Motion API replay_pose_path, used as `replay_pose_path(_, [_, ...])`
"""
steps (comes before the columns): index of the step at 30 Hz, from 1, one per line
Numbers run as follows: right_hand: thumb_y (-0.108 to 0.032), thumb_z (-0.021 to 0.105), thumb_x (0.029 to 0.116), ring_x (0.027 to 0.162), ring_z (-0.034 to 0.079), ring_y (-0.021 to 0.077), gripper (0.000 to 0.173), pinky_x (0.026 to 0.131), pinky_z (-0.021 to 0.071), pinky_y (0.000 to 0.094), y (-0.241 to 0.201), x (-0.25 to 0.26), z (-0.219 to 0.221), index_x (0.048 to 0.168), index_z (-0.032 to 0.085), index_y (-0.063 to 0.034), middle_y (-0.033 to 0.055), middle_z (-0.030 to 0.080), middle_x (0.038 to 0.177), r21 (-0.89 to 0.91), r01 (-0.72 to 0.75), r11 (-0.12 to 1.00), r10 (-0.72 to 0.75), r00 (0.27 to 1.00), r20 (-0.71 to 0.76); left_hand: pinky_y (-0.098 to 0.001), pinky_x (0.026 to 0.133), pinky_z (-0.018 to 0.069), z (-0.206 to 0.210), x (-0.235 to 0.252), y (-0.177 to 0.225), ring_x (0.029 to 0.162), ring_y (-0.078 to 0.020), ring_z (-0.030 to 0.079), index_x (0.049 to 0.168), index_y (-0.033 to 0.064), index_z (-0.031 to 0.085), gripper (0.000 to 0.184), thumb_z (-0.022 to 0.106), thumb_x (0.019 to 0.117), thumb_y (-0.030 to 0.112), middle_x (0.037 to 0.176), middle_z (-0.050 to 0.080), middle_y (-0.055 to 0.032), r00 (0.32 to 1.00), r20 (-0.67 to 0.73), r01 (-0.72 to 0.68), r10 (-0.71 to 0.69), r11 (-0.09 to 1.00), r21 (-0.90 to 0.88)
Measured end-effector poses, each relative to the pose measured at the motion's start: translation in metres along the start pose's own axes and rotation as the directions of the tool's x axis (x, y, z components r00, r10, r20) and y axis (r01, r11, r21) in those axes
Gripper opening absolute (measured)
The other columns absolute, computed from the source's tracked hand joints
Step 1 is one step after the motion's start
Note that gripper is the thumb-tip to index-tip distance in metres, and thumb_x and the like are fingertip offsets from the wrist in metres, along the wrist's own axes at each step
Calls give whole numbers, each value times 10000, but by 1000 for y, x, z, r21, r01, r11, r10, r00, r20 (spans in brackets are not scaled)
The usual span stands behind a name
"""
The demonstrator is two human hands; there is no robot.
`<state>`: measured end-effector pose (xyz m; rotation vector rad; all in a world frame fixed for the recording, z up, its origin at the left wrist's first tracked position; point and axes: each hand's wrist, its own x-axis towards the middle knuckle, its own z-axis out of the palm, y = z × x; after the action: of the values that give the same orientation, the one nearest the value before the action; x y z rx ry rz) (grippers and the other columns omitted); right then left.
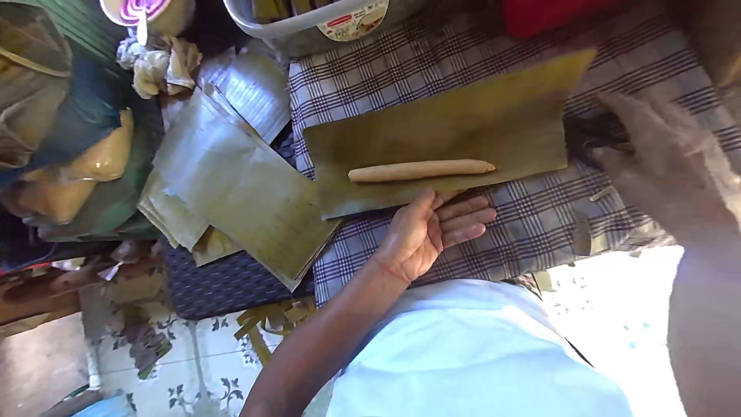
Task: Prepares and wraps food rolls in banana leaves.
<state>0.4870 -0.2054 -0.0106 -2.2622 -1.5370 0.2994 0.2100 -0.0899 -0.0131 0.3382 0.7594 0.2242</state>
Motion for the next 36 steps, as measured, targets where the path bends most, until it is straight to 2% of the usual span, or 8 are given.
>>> replay_pose_path(4, [-266,584,1024,1346,485,480,500,1084,383,673,39,-17,3,1497,514,-120,224,508,1479,-21,-31,999,29,995,-99,-388,942,591,10,9,-5,1060,-324,728,1425,-13,469,564,156,1137,357,1250,675,-253,1000,-15,-13,12,999,-50])
replay_pose_path(11, [-543,602,946,1270,465,606,670,959,352,811,39,-21,-3,1319,584,12,364,504,1371,-121,-422,899,398,900,-178,-423,1001,554,29,36,-18,1123,-326,696,1493,34,417,503,200,1136,314,1328,630,-236,996,63,-51,58,993,-106])
replay_pose_path(15, [-324,588,1015,1251,540,494,452,1015,428,663,-5,-28,-31,1319,632,7,294,558,1369,-80,-221,972,185,931,-313,-450,1082,508,3,29,-15,1255,-339,631,1508,17,429,508,254,1133,313,1431,582,-221,980,162,-113,112,994,-1])
replay_pose_path(20, [-200,566,1037,1270,571,385,309,1083,445,517,-10,-27,-103,1261,695,-31,236,607,1352,-230,-97,968,-51,825,-562,-479,1095,498,-63,-12,-3,1304,-400,589,1439,16,511,520,312,1113,369,1446,556,-268,952,110,-280,285,958,-59])
replay_pose_path(24, [-233,523,1069,1233,548,511,327,1036,411,658,22,-15,-154,1254,672,-8,301,594,1310,-320,-201,926,28,881,-472,-465,1008,569,-77,-51,12,1157,-325,697,1295,53,610,439,278,1112,275,1265,701,-178,881,-91,-462,464,886,50])
replay_pose_path(26, [-239,521,1070,1073,639,469,341,946,472,637,30,11,-160,1223,690,15,303,655,1186,-228,-229,946,121,906,-406,-411,925,614,-73,-61,21,1050,-231,733,1287,65,592,386,274,1096,169,1181,731,-82,798,-168,-542,579,811,222])
replay_pose_path(31, [-291,557,1060,865,665,292,372,840,534,524,19,63,-146,1204,665,35,241,681,1038,0,-202,979,197,956,-216,-326,923,591,-77,-64,31,1147,-125,662,1558,52,342,538,420,1032,136,1378,600,-30,663,-183,-555,726,641,530])
replay_pose_path(36, [-229,542,1053,962,687,335,347,895,536,531,19,83,-156,1233,652,47,264,679,1138,-24,-219,976,190,894,-406,-288,950,558,-82,-56,22,1294,-123,569,1592,104,327,668,535,963,188,1544,472,-61,602,-152,-570,784,556,605])
